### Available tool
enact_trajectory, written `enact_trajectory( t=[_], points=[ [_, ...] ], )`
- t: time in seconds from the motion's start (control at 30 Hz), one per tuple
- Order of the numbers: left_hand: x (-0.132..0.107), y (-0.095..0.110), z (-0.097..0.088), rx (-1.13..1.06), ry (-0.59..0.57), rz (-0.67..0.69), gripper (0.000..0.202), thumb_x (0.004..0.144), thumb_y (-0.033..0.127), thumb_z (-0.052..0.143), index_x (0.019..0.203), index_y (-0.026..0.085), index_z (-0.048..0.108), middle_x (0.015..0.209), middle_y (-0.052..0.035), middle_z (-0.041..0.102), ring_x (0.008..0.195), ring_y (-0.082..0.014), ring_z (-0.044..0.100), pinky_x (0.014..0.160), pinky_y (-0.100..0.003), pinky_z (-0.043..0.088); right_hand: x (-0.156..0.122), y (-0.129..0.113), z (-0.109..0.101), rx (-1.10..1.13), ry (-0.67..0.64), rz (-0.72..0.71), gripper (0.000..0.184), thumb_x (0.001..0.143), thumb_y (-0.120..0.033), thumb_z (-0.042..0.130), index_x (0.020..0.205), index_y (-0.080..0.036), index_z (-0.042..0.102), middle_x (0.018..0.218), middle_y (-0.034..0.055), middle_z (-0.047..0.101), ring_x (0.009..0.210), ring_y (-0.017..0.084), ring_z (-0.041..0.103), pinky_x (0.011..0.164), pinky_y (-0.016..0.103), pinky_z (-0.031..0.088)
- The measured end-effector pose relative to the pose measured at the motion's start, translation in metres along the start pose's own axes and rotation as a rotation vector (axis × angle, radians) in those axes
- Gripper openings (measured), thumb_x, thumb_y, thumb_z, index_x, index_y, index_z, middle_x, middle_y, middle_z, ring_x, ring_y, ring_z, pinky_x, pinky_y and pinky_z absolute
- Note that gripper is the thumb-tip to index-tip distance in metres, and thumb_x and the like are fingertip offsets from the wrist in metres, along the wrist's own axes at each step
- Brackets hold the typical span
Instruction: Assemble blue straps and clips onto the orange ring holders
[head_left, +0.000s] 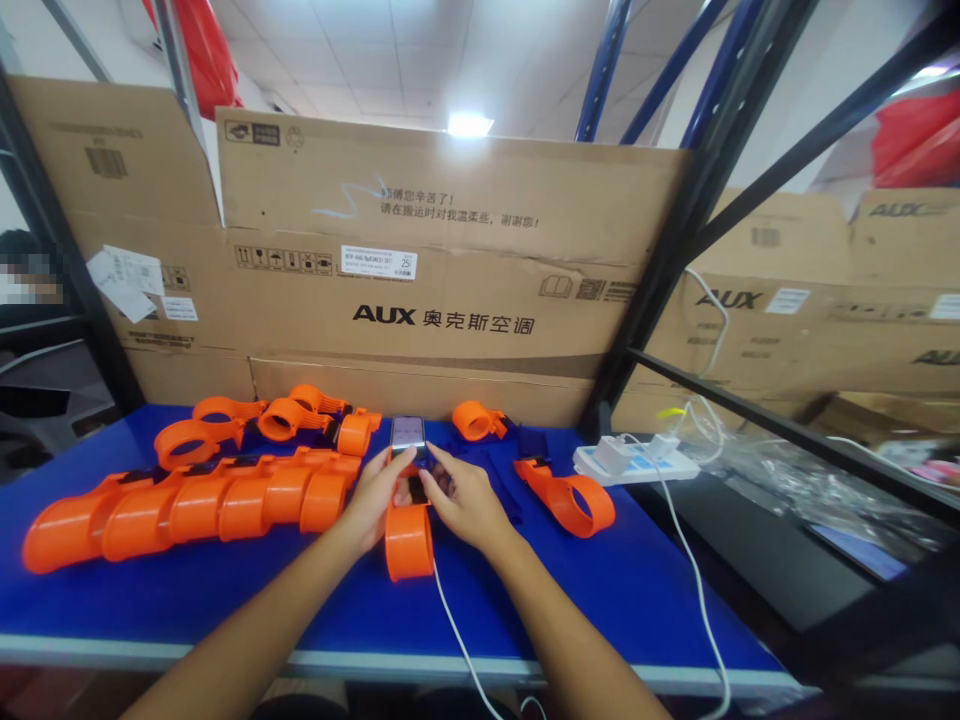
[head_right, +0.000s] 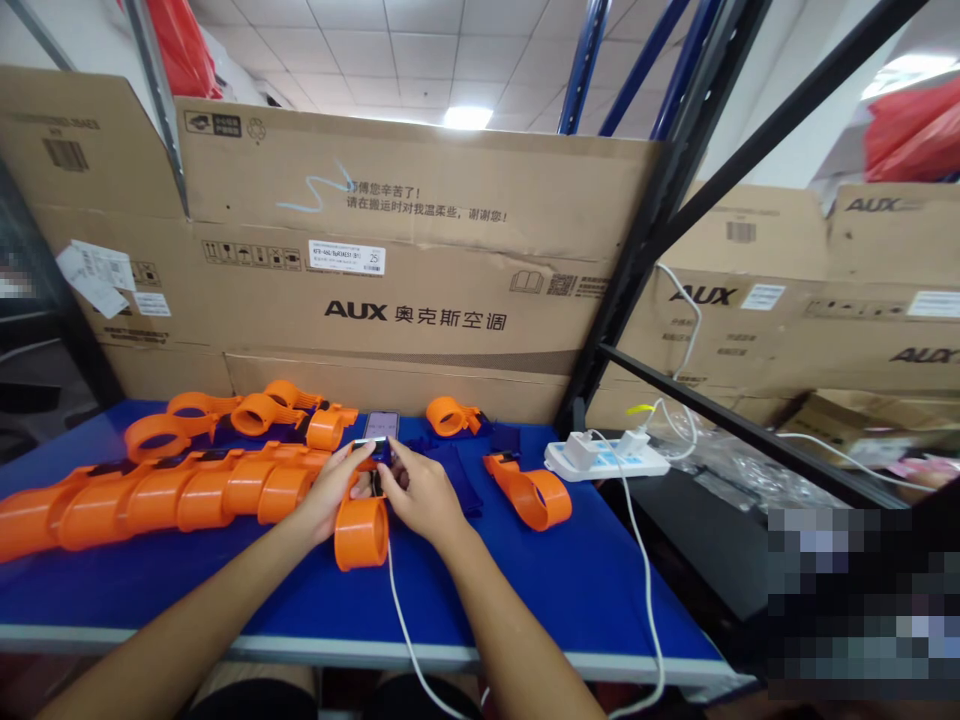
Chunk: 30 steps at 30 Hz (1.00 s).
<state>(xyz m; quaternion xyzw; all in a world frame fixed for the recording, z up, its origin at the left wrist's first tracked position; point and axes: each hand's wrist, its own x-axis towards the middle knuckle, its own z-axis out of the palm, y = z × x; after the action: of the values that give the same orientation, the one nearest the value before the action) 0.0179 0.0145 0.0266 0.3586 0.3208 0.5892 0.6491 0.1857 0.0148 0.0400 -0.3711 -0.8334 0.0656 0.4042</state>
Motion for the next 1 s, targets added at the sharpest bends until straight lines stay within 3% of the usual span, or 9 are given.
enact_trajectory(
  t=[0.13, 0.27, 0.5, 0.67, 0.83, 1.0],
  points=[
    [-0.004, 0.008, 0.001, -0.232, -0.065, -0.282, 0.042, 0.077, 0.051, 0.078, 0.065, 0.019, 0.054, 0.042, 0.007, 0.04, 0.039, -0.0075, 0.038, 0.043, -0.021, 0.034, 0.0, 0.006, -0.001, -0.116, -0.047, -0.065, 0.046, 0.098, -0.026, 0.05, 0.144, -0.019, 0.052, 0.107, 0.0099, 0.074, 0.088, 0.021, 0.07, 0.082, 0.033, 0.057],
    [-0.005, 0.01, 0.003, -0.356, -0.083, -0.408, 0.043, 0.081, 0.052, 0.075, 0.064, 0.018, 0.054, 0.043, 0.0061, 0.041, 0.04, -0.0083, 0.043, 0.046, -0.022, 0.041, -0.002, 0.009, 0.007, -0.277, -0.017, -0.066, 0.044, 0.097, -0.023, 0.05, 0.141, -0.015, 0.055, 0.115, 0.0145, 0.072, 0.104, 0.024, 0.068, 0.092, 0.038, 0.055],
    [0.002, 0.003, 0.0, -0.286, -0.08, -0.362, 0.035, 0.079, 0.044, 0.081, 0.08, 0.018, 0.058, 0.052, 0.0075, 0.05, 0.039, -0.0057, 0.042, 0.044, -0.019, 0.04, -0.004, 0.01, 0.007, -0.395, -0.029, -0.047, 0.039, 0.093, -0.016, 0.051, 0.131, -0.013, 0.062, 0.108, 0.0147, 0.074, 0.098, 0.024, 0.07, 0.09, 0.036, 0.056],
    [0.002, 0.002, -0.002, -0.275, -0.067, -0.324, 0.036, 0.077, 0.041, 0.083, 0.079, 0.019, 0.055, 0.05, 0.0084, 0.048, 0.039, -0.0057, 0.042, 0.044, -0.019, 0.04, -0.004, 0.007, 0.004, -0.386, -0.041, -0.069, 0.042, 0.092, -0.02, 0.054, 0.133, -0.011, 0.061, 0.11, 0.0149, 0.075, 0.098, 0.025, 0.071, 0.089, 0.035, 0.056],
    [0.002, 0.0, -0.002, -0.227, -0.03, -0.266, 0.035, 0.075, 0.037, 0.085, 0.083, 0.017, 0.057, 0.058, 0.0057, 0.057, 0.041, -0.0041, 0.044, 0.045, -0.017, 0.041, -0.004, 0.005, 0.008, -0.439, -0.029, -0.06, 0.042, 0.091, -0.018, 0.055, 0.132, -0.012, 0.062, 0.109, 0.0148, 0.076, 0.096, 0.025, 0.072, 0.083, 0.033, 0.057],
    [0.002, -0.001, -0.002, -0.167, -0.068, -0.235, 0.034, 0.077, 0.041, 0.083, 0.081, 0.017, 0.059, 0.06, 0.0032, 0.06, 0.04, -0.0036, 0.042, 0.043, -0.016, 0.038, -0.006, 0.004, 0.013, -0.46, -0.033, -0.05, 0.044, 0.087, -0.015, 0.058, 0.131, -0.01, 0.062, 0.103, 0.0149, 0.077, 0.088, 0.024, 0.073, 0.077, 0.032, 0.058]
  ],
)
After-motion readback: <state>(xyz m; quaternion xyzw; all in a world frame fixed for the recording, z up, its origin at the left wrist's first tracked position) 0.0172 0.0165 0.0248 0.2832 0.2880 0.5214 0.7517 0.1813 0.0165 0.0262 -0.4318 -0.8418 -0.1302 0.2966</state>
